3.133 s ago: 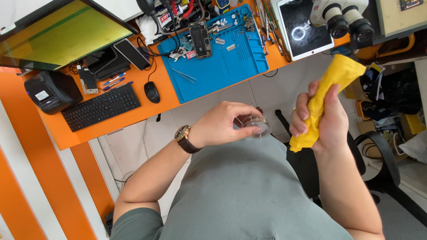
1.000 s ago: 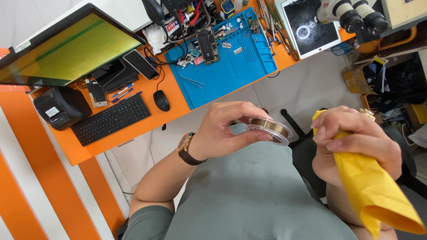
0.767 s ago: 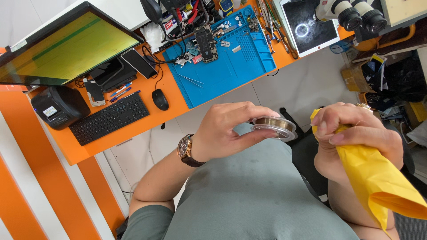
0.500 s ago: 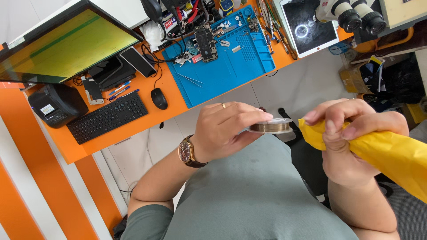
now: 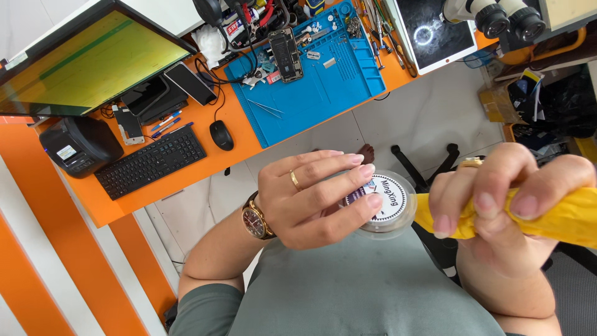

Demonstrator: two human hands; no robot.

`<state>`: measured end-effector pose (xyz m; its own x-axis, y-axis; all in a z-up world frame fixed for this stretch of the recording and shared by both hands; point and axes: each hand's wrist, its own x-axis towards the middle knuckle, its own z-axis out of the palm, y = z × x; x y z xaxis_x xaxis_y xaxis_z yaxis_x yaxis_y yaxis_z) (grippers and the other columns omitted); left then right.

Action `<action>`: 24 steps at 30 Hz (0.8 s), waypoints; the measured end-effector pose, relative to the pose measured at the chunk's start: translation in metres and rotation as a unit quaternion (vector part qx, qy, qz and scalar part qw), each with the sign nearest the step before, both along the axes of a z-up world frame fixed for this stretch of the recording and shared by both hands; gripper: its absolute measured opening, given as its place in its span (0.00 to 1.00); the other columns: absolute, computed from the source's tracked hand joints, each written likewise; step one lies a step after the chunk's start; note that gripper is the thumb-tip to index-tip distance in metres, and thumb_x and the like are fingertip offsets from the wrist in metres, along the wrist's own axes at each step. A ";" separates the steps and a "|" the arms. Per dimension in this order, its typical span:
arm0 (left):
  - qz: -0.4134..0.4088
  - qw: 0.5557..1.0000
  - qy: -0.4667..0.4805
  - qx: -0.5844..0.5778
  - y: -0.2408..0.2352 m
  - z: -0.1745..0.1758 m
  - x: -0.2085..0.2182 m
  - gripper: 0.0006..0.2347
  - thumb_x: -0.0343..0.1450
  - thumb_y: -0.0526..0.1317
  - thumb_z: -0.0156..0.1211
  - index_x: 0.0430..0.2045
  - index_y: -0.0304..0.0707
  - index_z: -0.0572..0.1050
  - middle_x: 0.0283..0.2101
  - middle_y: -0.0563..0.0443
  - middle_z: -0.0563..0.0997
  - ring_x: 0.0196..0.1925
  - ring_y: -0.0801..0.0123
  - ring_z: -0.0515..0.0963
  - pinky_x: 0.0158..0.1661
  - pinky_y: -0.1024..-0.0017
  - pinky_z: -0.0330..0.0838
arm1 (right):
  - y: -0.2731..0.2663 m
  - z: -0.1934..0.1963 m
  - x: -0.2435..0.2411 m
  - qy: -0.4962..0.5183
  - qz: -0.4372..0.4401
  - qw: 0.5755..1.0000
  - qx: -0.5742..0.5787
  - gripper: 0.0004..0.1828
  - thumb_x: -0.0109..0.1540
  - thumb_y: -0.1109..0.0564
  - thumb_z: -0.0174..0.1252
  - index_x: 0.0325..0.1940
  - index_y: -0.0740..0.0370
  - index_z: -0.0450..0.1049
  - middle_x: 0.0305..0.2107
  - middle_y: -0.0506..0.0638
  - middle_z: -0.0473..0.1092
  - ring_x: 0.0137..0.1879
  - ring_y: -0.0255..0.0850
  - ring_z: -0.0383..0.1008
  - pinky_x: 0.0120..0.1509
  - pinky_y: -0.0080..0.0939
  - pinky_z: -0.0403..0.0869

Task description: The person cleans a spool of solder wire using a yellow cloth and tweezers. They wipe the spool repeatedly, rotate it, and use tweezers to pull and adjust the wire while continuing to wipe the spool surface.

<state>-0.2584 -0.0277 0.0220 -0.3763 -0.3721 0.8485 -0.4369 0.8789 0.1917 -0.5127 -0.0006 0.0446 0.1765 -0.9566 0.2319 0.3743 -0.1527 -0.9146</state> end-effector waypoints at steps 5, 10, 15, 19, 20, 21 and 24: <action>0.001 1.000 -0.012 -0.011 -0.002 0.006 0.003 0.05 0.80 0.40 0.63 0.46 0.43 0.77 0.46 0.45 0.86 0.43 0.59 0.93 0.42 0.66 0.93 | 0.003 0.000 -0.005 0.092 -0.057 0.994 -0.026 0.14 0.68 0.57 0.56 0.48 0.43 0.57 0.40 0.41 0.65 0.23 0.33 0.73 0.34 0.37 0.81; 0.008 1.000 -0.009 -0.018 -0.002 0.007 0.004 0.04 0.80 0.39 0.57 0.46 0.46 0.76 0.46 0.45 0.85 0.43 0.59 0.92 0.41 0.65 0.92 | -0.013 0.012 -0.008 0.234 0.015 0.953 -0.191 0.12 0.56 0.55 0.66 0.35 0.63 0.72 0.20 0.48 0.71 0.24 0.36 0.73 0.34 0.35 0.84; 0.013 1.000 -0.007 -0.025 -0.005 0.005 0.002 0.04 0.80 0.39 0.56 0.46 0.47 0.76 0.45 0.47 0.86 0.41 0.60 0.93 0.40 0.66 0.92 | -0.023 0.025 -0.003 0.301 0.070 0.932 -0.192 0.16 0.54 0.55 0.73 0.39 0.65 0.76 0.25 0.50 0.75 0.31 0.40 0.81 0.43 0.41 0.87; 0.015 0.999 -0.022 -0.023 -0.005 0.004 0.004 0.04 0.79 0.40 0.59 0.46 0.48 0.77 0.46 0.47 0.85 0.43 0.59 0.92 0.42 0.65 0.91 | -0.022 0.016 0.004 0.308 0.028 0.934 -0.176 0.17 0.53 0.51 0.71 0.35 0.66 0.77 0.22 0.48 0.74 0.27 0.42 0.79 0.40 0.40 0.84; 0.017 0.999 -0.021 -0.023 -0.005 0.003 0.005 0.04 0.79 0.40 0.59 0.46 0.48 0.77 0.46 0.47 0.85 0.43 0.59 0.92 0.42 0.65 0.91 | -0.023 0.018 0.010 0.309 0.030 0.934 -0.176 0.17 0.53 0.51 0.71 0.35 0.66 0.77 0.22 0.48 0.74 0.27 0.42 0.79 0.40 0.40 0.84; 0.020 0.999 -0.030 -0.023 -0.005 0.003 0.007 0.04 0.79 0.39 0.60 0.46 0.48 0.77 0.46 0.47 0.85 0.43 0.60 0.92 0.43 0.65 0.92 | -0.024 0.021 0.015 0.323 0.011 0.930 -0.175 0.15 0.53 0.54 0.71 0.34 0.68 0.77 0.23 0.52 0.74 0.28 0.44 0.79 0.40 0.40 0.82; 0.026 0.998 -0.046 -0.020 -0.004 0.002 0.013 0.05 0.79 0.40 0.64 0.47 0.46 0.77 0.47 0.46 0.85 0.43 0.60 0.92 0.43 0.65 0.93 | -0.034 0.015 0.017 0.362 -0.003 0.903 -0.232 0.10 0.57 0.58 0.69 0.33 0.69 0.77 0.25 0.56 0.75 0.29 0.45 0.78 0.39 0.40 0.78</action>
